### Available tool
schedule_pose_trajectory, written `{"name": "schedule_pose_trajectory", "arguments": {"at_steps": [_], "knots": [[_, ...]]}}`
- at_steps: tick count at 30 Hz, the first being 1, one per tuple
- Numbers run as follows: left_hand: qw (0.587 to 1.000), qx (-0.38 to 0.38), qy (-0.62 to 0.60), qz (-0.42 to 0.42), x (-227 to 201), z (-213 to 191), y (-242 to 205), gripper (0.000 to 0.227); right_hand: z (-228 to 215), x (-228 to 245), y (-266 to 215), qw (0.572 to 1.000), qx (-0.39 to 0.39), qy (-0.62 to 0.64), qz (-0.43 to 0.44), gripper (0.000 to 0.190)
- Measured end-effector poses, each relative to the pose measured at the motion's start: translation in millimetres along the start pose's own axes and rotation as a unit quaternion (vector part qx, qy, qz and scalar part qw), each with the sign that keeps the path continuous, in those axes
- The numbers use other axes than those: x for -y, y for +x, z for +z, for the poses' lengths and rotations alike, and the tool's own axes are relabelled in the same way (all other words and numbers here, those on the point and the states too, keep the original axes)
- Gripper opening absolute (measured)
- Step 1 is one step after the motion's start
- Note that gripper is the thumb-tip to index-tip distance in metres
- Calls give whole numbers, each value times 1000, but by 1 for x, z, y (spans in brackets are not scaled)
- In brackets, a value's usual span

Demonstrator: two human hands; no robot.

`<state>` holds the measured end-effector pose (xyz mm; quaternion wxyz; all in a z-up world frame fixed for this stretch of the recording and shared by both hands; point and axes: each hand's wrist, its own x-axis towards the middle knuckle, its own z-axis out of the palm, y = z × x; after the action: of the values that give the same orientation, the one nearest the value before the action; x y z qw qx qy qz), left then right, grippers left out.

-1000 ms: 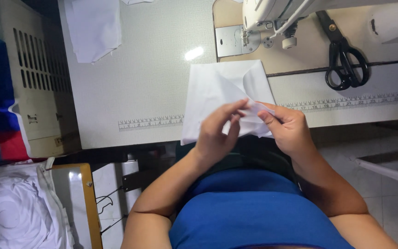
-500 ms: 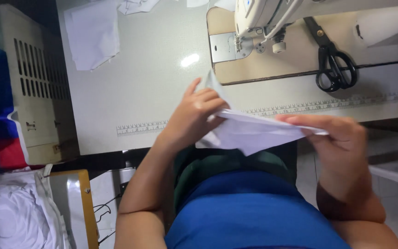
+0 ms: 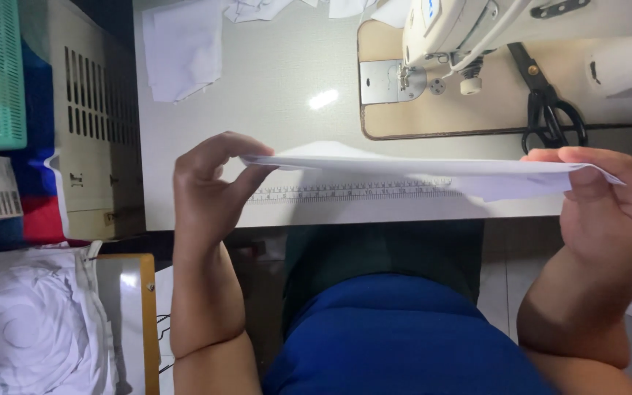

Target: Cutting and folding white fabric pieces at a sewing station

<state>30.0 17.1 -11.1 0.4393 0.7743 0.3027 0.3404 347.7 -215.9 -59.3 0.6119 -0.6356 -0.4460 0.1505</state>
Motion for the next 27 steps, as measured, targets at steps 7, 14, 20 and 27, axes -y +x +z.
{"name": "schedule_pose_trajectory", "arguments": {"at_steps": [7, 14, 20, 27], "knots": [[971, 10, -238, -3, 21, -27, -11, 16, -28, -41, -8, 995, -27, 82, 49, 25], [990, -78, 112, 37, 17, -44, 10, 17, 41, 1, 36, 989, 82, -119, 32, 11], [957, -176, 99, 209, 24, -85, -16, 36, 91, 31, 61, 968, 59, -62, -237, 6], [970, -54, 235, 39, 72, -65, -60, 25, 128, -41, 41, 959, 170, -127, -190, 25]]}}
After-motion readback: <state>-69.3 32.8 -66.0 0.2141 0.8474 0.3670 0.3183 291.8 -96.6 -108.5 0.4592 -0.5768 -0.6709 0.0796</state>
